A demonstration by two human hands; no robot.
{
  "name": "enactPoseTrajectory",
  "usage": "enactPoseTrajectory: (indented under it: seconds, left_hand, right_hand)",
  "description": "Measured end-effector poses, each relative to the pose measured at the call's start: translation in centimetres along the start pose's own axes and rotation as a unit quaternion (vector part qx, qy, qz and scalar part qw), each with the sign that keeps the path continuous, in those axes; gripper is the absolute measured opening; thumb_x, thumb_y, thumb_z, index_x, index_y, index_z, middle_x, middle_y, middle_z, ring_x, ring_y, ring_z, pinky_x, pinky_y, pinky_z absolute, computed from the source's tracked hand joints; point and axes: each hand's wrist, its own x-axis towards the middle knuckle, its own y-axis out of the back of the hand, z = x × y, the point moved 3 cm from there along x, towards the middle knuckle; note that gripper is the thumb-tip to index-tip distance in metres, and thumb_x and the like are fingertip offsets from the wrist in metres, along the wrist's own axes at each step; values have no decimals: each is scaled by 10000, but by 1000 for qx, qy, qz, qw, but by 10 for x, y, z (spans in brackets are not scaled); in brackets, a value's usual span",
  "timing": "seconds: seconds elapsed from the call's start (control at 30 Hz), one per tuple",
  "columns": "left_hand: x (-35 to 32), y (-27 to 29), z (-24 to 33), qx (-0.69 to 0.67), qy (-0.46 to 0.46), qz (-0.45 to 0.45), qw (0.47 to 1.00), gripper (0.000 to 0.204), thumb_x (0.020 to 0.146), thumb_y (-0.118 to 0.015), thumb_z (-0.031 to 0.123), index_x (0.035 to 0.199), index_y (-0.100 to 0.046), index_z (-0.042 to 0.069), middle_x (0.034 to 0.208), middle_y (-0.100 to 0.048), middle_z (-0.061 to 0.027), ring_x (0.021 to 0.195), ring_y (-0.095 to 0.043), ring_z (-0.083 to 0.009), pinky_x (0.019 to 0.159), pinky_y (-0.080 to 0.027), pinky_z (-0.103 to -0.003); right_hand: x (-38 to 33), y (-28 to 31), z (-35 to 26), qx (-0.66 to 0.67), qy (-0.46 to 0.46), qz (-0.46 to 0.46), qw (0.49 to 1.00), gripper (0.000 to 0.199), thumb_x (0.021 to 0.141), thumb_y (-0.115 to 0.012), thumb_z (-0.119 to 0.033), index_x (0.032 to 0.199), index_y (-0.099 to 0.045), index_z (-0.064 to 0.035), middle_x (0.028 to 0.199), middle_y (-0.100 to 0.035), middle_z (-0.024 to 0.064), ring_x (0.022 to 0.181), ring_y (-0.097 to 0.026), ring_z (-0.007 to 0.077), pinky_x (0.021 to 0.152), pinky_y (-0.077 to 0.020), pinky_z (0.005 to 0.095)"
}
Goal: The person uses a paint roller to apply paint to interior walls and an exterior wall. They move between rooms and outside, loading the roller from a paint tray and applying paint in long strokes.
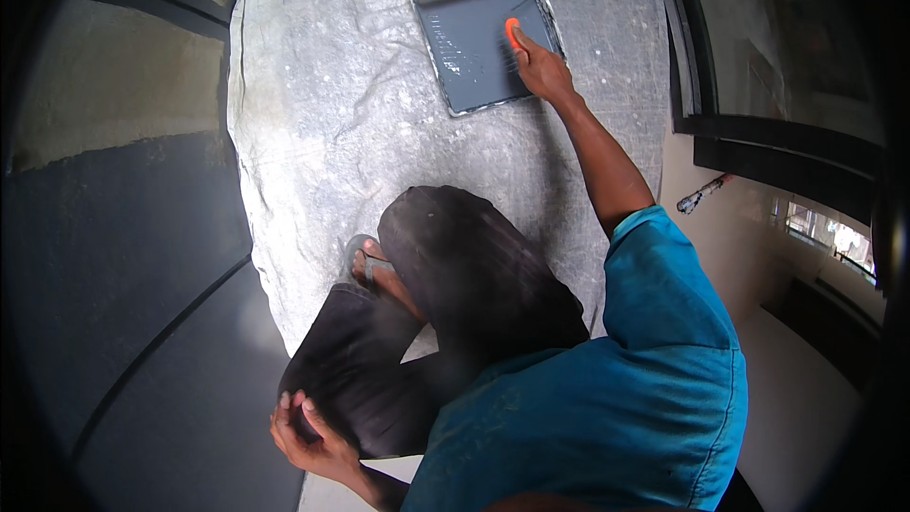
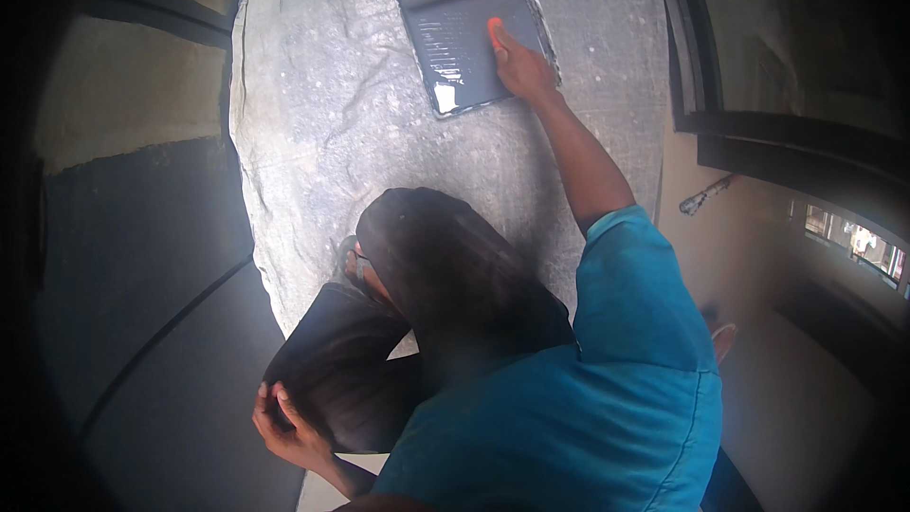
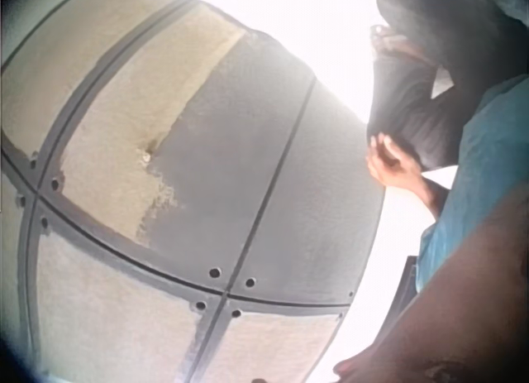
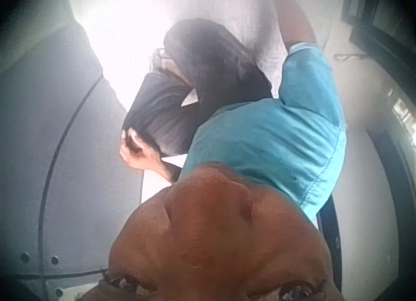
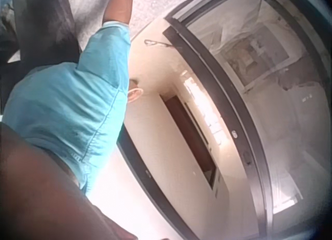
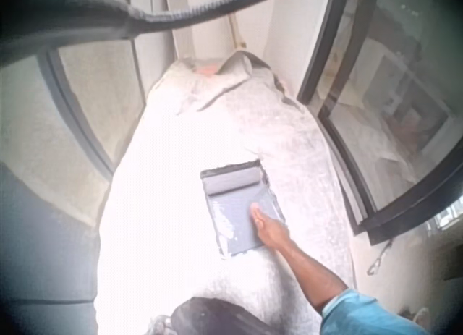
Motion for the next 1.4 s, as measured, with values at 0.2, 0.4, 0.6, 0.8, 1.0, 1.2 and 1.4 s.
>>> enactPoseTrajectory:
  seconds: [0.2, 0.4, 0.6, 0.8, 1.0, 1.2, 1.4]
  left_hand:
    - [2, 0, -1, -3, 5, -5, 1000, 222, 985, -679, 67, 1170, -675, -55, 1071, -679, -155, 935, -694, -233, 917, -525, -347]
    - [1, 2, -2, 17, -2, -10, 1000, 212, 992, -670, 60, 1169, -673, -56, 1080, -675, -150, 960, -688, -236, 929, -524, -352]
    - [5, -1, -5, -4, 20, -13, 1000, 217, 1004, -655, 51, 1185, -662, -69, 1072, -663, -145, 973, -688, -238, 955, -523, -359]
    - [9, -2, -9, -13, 25, -15, 1000, 238, 1008, -650, 58, 1211, -657, -68, 1072, -664, -147, 985, -691, -243, 959, -524, -361]
    - [10, -3, -10, -3, 39, -15, 999, 242, 1013, -650, 79, 1203, -657, -70, 1080, -667, -150, 985, -691, -247, 961, -520, -362]
    - [14, -4, -10, -11, 21, -22, 999, 222, 1006, -654, 66, 1182, -655, -69, 1084, -665, -154, 979, -690, -244, 958, -518, -365]
    - [12, -2, -11, -15, -2, -20, 1000, 214, 999, -656, 45, 1180, -652, -70, 1116, -650, -164, 942, -703, -239, 925, -539, -358]
  right_hand:
    - [-1, -9, 3, 5, -7, -18, 1000, 543, 1054, -422, -409, 1586, -320, -445, 1341, -652, 206, 1262, -602, 421, 1089, -454, 521]
    - [-28, -19, 15, 30, 1, -11, 1000, 560, 1042, -431, -370, 1585, -321, -453, 1333, -652, 212, 1246, -607, 432, 1083, -456, 523]
    - [-77, -26, 38, 15, -12, -23, 1000, 582, 1028, -456, -354, 1584, -322, -458, 1205, -696, 232, 1117, -654, 469, 994, -502, 540]
    - [-139, -26, 43, 11, -19, -45, 999, 597, 1031, -481, -309, 1598, -324, -403, 1107, -715, 246, 987, -680, 487, 909, -526, 554]
    - [-155, -40, 51, 50, -2, -19, 999, 602, 1028, -505, -269, 1599, -341, -364, 1087, -710, 270, 976, -680, 488, 905, -526, 552]
    - [-86, -25, 19, 59, 8, 39, 997, 556, 1029, -528, -293, 1570, -412, -354, 1216, -691, 253, 1052, -677, 472, 919, -546, 492]
    - [-21, -24, 3, 44, 31, 60, 997, 522, 1034, -510, -332, 1551, -446, -344, 1211, -678, 280, 1064, -675, 473, 927, -544, 489]
